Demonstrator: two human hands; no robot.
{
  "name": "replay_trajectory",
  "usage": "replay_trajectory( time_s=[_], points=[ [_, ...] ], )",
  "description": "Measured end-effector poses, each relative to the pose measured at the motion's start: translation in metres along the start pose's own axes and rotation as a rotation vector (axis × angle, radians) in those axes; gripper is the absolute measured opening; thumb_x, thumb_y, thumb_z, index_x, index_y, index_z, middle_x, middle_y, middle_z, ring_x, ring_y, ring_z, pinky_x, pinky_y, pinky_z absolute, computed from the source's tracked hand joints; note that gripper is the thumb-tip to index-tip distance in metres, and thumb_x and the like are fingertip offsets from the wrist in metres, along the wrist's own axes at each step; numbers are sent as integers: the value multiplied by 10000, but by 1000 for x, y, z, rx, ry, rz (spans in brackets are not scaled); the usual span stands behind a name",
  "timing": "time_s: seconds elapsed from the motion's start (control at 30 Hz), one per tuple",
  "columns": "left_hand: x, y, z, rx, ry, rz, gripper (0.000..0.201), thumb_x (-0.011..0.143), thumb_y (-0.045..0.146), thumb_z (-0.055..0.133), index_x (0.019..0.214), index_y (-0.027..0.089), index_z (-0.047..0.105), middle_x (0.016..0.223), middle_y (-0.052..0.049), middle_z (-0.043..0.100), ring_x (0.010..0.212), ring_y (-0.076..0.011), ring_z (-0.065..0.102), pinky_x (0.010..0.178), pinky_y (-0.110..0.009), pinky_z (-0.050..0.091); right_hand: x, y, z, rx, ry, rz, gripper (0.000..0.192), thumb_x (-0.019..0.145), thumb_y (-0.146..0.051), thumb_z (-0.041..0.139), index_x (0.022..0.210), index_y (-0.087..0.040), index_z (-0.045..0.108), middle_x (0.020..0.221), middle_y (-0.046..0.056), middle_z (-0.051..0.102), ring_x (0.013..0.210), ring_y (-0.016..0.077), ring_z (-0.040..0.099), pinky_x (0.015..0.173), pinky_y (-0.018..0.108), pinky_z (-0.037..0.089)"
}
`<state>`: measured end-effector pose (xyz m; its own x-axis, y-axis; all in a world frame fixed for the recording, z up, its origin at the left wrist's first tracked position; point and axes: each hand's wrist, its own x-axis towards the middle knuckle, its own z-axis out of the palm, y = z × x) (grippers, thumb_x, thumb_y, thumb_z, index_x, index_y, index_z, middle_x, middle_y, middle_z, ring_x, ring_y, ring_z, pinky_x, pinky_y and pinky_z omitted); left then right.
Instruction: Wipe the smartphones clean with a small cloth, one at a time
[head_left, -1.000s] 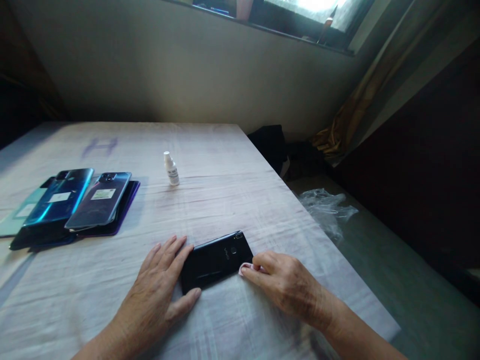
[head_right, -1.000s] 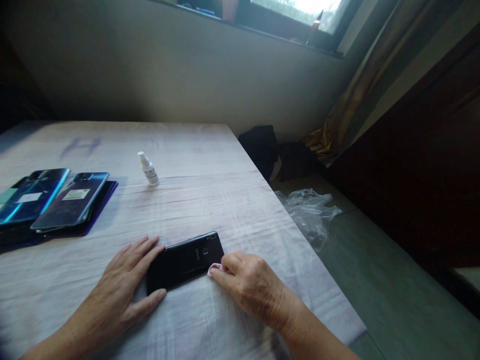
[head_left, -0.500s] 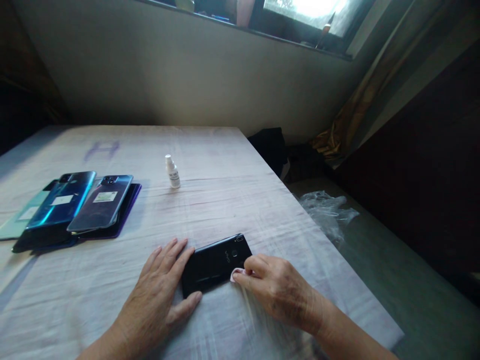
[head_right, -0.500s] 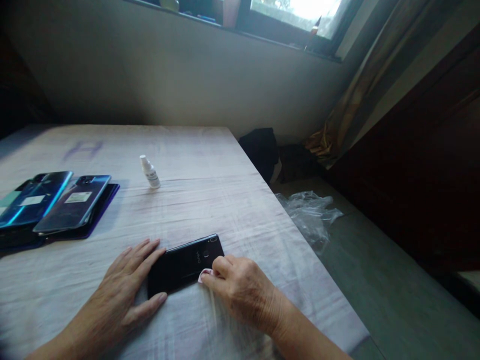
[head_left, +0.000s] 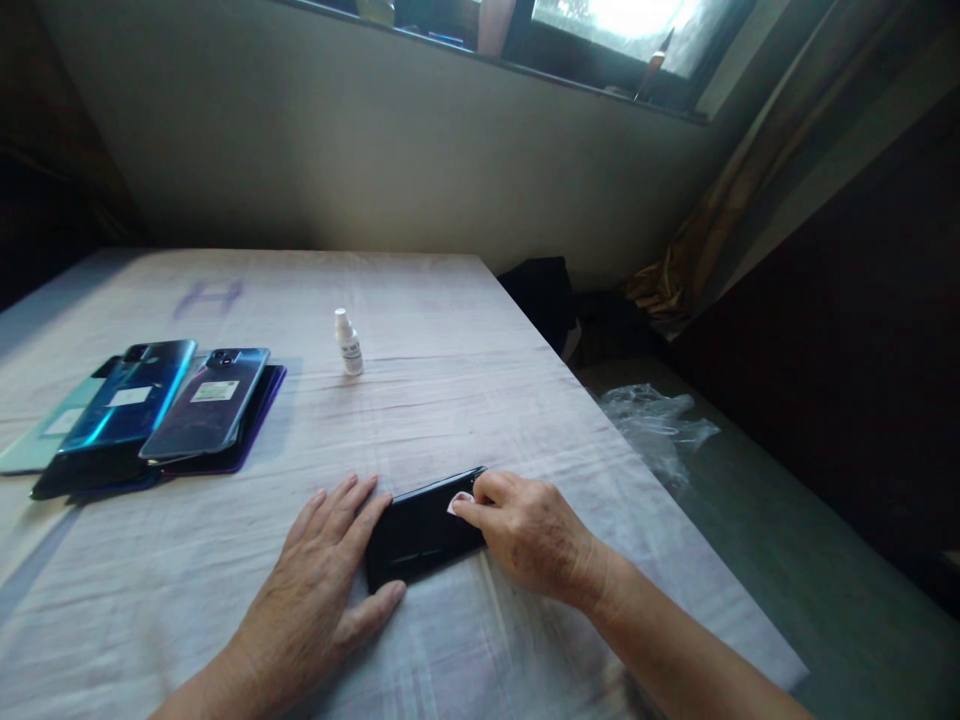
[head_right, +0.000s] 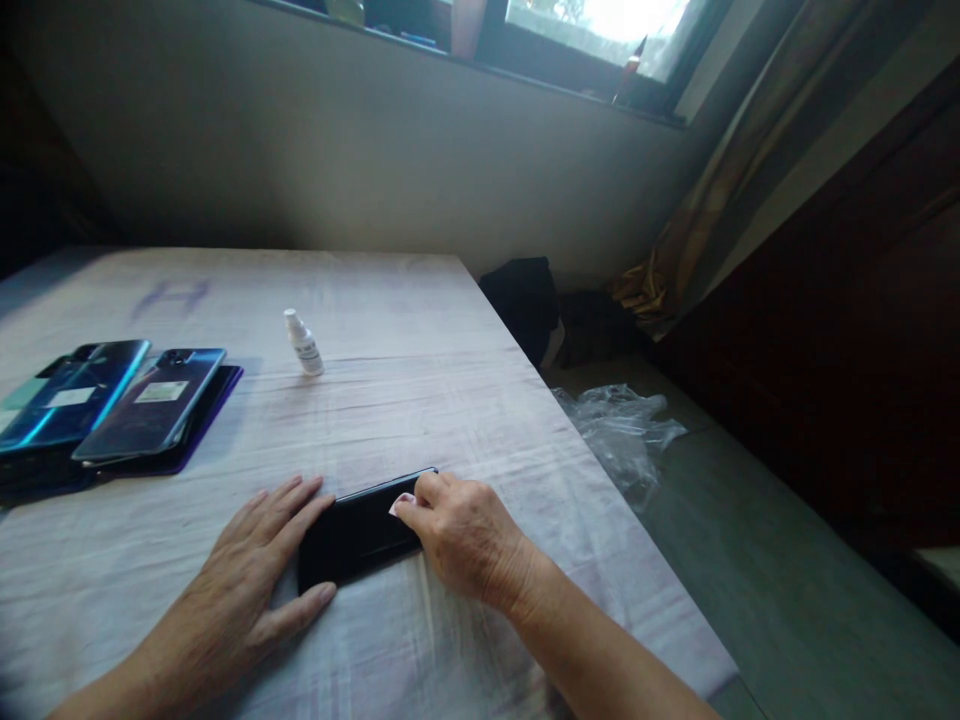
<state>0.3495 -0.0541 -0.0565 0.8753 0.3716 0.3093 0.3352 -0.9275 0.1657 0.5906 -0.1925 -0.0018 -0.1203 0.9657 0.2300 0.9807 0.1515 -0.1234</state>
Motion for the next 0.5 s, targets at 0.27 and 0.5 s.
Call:
replay_trajectory(
  time_s=[0.27,0.5],
  points=[
    [1,-1,-1,34,0,24,723,853,483,653,1481,222,408,1537,-151,472,1408,-366,433,1134,-566,350,20,2,-2,-19,-120,70,230,970,-164,553,1122,-228,712,935,49,653,811,162,586,664,246,416],
    [0,-1,0,34,-1,21,724,859,496,648,1483,222,402,1539,-148,470,1406,-361,437,1129,-570,354,30,2,-1,-17,-152,110,239,974,-192,553,1139,-243,719,956,47,653,823,163,583,671,251,417]
  ],
)
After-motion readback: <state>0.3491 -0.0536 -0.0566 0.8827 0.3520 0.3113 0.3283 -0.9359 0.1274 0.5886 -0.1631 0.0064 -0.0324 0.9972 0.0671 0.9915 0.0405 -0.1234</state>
